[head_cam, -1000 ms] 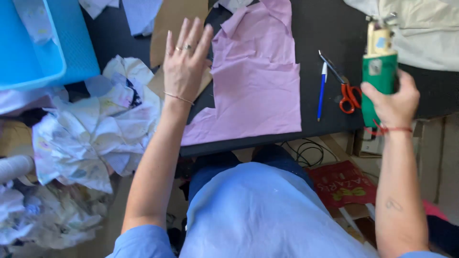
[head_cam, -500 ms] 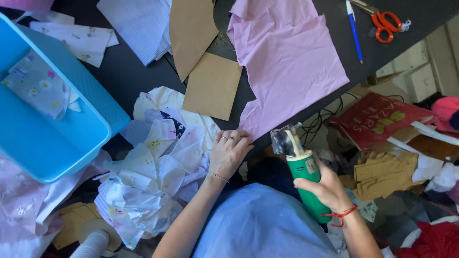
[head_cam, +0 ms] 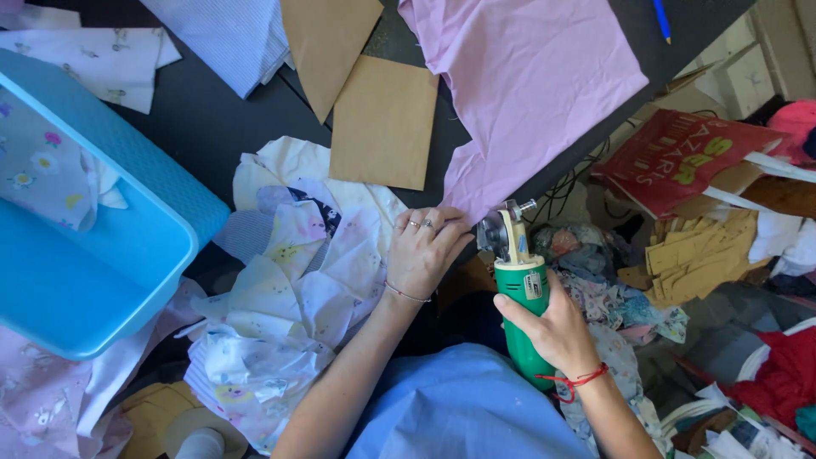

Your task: Tracing patterns onto fabric scraps and cutting them out using an electric rotary cutter and scissors.

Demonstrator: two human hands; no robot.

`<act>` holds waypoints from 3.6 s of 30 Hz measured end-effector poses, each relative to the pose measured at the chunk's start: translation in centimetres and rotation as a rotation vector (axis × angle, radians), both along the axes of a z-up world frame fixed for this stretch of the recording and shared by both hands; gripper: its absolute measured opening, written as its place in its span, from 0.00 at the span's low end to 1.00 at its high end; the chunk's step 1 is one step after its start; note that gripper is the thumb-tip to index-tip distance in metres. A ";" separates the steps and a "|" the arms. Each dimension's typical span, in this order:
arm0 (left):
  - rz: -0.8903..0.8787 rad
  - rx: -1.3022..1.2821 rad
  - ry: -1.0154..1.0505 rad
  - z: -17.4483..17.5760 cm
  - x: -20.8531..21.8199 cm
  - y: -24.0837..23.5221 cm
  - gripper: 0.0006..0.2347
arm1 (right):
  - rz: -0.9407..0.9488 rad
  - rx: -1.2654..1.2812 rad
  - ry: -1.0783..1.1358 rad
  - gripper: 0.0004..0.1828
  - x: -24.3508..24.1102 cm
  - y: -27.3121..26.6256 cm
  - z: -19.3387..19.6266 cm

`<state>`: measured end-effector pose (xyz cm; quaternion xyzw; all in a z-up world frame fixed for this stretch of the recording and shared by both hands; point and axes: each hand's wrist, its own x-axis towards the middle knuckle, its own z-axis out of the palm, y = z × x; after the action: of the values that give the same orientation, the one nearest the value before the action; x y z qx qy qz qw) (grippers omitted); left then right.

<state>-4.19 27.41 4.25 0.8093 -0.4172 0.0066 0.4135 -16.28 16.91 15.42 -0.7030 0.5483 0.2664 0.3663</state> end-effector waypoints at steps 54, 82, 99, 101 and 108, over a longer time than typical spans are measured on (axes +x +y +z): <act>-0.048 -0.032 0.045 1.4 2.8 0.6 0.03 | -0.414 -0.191 -0.341 0.31 15.1 -2.6 -1.1; -0.096 -0.004 -0.097 1.3 1.9 -10.1 0.04 | -0.112 -0.104 -0.204 0.33 -2.7 -11.0 -0.9; -0.274 0.053 -0.020 -0.1 2.7 -10.9 0.10 | 0.050 -0.034 -0.110 0.31 2.7 -14.3 1.0; -0.278 0.053 -0.019 -0.2 2.7 -11.0 0.10 | 0.026 -0.035 -0.115 0.30 2.9 -14.2 0.6; -0.274 0.073 -0.010 -0.2 2.8 -10.7 0.11 | -0.069 -0.043 -0.202 0.31 4.8 -12.0 0.8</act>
<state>-1.38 16.69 4.06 0.7590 -0.5259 -0.0614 0.3789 -11.48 4.90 16.22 -0.7147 0.5382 0.1695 0.4133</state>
